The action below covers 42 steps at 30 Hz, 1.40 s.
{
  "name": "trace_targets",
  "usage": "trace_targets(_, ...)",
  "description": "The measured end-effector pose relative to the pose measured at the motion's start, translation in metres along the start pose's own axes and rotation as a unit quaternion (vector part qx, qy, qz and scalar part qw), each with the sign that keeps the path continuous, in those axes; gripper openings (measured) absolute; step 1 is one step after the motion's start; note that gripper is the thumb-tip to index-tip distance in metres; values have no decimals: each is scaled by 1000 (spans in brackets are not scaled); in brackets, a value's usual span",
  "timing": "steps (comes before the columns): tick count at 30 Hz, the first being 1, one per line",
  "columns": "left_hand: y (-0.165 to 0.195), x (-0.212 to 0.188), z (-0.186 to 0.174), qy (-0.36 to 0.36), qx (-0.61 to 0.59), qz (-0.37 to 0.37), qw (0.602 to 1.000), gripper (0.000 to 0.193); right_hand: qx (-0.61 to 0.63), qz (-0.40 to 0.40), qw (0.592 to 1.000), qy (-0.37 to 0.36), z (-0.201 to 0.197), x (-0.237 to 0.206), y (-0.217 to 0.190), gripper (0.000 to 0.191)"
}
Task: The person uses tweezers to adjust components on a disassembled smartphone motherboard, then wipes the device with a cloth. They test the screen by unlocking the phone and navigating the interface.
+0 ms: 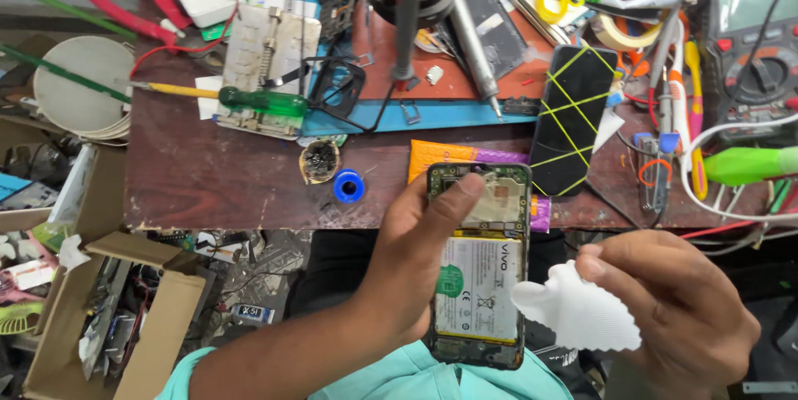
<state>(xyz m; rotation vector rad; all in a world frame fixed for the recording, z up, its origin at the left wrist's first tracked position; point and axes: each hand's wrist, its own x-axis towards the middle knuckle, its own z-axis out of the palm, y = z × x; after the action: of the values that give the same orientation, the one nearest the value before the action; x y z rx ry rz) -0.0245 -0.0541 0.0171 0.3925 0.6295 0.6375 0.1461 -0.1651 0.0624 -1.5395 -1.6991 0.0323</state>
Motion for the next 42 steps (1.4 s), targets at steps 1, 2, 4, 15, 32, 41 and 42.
trace_targets(1,-1,1,1,9,22,11,1000,27,-17,-6,1000,10,0,-2,0,37)
trace_targets(2,-2,1,1,11,39,25,999,25,-35,-12,999,20,1,-5,0,38)
trace_targets(4,-4,1,0,14,70,51,996,22,-55,-46,997,-42,-10,-7,9,45)
trace_targets(15,-14,-11,-3,-41,156,157,974,22,-127,-59,977,-160,-48,-44,45,71)
trace_targets(32,-9,-24,4,-96,257,214,938,27,-237,-271,918,-164,-44,11,20,30)
trace_targets(41,-12,-28,1,-106,426,305,845,30,-168,-209,950,-161,-43,15,4,27)
trace_targets(42,-11,-28,1,-113,454,341,816,29,-175,-166,958,-153,-43,12,-1,28)
